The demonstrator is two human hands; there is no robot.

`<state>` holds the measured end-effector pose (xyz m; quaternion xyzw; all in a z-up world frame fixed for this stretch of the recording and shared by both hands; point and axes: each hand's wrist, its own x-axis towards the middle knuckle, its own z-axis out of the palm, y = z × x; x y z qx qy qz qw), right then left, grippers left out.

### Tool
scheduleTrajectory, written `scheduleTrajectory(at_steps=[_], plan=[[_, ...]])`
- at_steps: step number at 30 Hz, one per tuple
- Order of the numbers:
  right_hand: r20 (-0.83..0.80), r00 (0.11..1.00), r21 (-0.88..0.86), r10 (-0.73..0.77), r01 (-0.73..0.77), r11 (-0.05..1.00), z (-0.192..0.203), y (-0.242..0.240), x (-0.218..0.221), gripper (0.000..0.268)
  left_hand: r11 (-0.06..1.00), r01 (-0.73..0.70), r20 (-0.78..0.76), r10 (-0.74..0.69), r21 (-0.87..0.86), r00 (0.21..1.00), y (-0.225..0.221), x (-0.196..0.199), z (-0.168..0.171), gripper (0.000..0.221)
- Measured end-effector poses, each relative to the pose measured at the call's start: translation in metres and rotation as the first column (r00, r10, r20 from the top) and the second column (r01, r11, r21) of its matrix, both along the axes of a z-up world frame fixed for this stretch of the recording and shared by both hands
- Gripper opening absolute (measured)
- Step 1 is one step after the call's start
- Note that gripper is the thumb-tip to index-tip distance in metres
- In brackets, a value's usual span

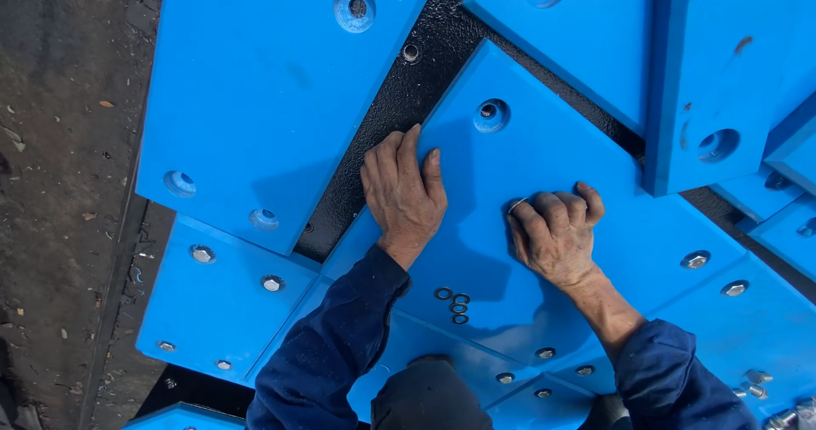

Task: Assembling large blue plastic panels by aligning them and manually inserting bolts and washers into pre-drilled holes.

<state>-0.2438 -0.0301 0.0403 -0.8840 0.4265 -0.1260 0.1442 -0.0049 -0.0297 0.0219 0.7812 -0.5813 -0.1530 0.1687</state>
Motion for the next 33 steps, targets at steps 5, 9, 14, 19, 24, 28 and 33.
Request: scheduleTrajectory(at_steps=[5,9,14,19,24,28,33], plan=[[-0.057,0.998,-0.001,0.007,-0.007,1.000,0.004,0.000,-0.002,0.024,0.999,0.041,0.018,-0.040,-0.016,0.999,-0.005,0.001,0.003,0.050],[0.005,1.000,0.049,0.002,-0.003,0.999,0.008,0.002,-0.005,0.023,0.998,0.062,0.013,-0.062,0.009,0.998,-0.006,-0.001,0.004,0.052],[0.071,0.996,-0.020,-0.058,0.060,0.998,-0.001,0.010,-0.009,0.018,0.998,0.058,0.033,-0.058,0.026,0.998,-0.017,-0.005,0.008,0.059],[0.094,0.992,-0.190,-0.079,0.096,0.977,0.018,0.020,0.003,0.015,0.997,0.012,-0.048,-0.008,0.080,0.999,-0.029,-0.002,0.012,0.066],[0.004,0.992,-0.149,-0.123,0.122,0.981,0.044,0.071,0.016,0.013,0.990,0.139,-0.067,-0.139,0.001,0.988,-0.075,0.005,0.005,0.062],[0.068,0.989,-0.018,-0.129,0.130,0.991,0.037,0.094,0.013,0.023,0.943,0.331,0.078,-0.331,0.007,0.940,-0.095,0.006,-0.020,0.048],[0.152,0.976,0.073,-0.153,0.143,0.987,0.015,0.106,0.006,0.014,0.892,0.430,0.124,-0.415,-0.141,0.902,-0.102,0.014,-0.035,0.044]])
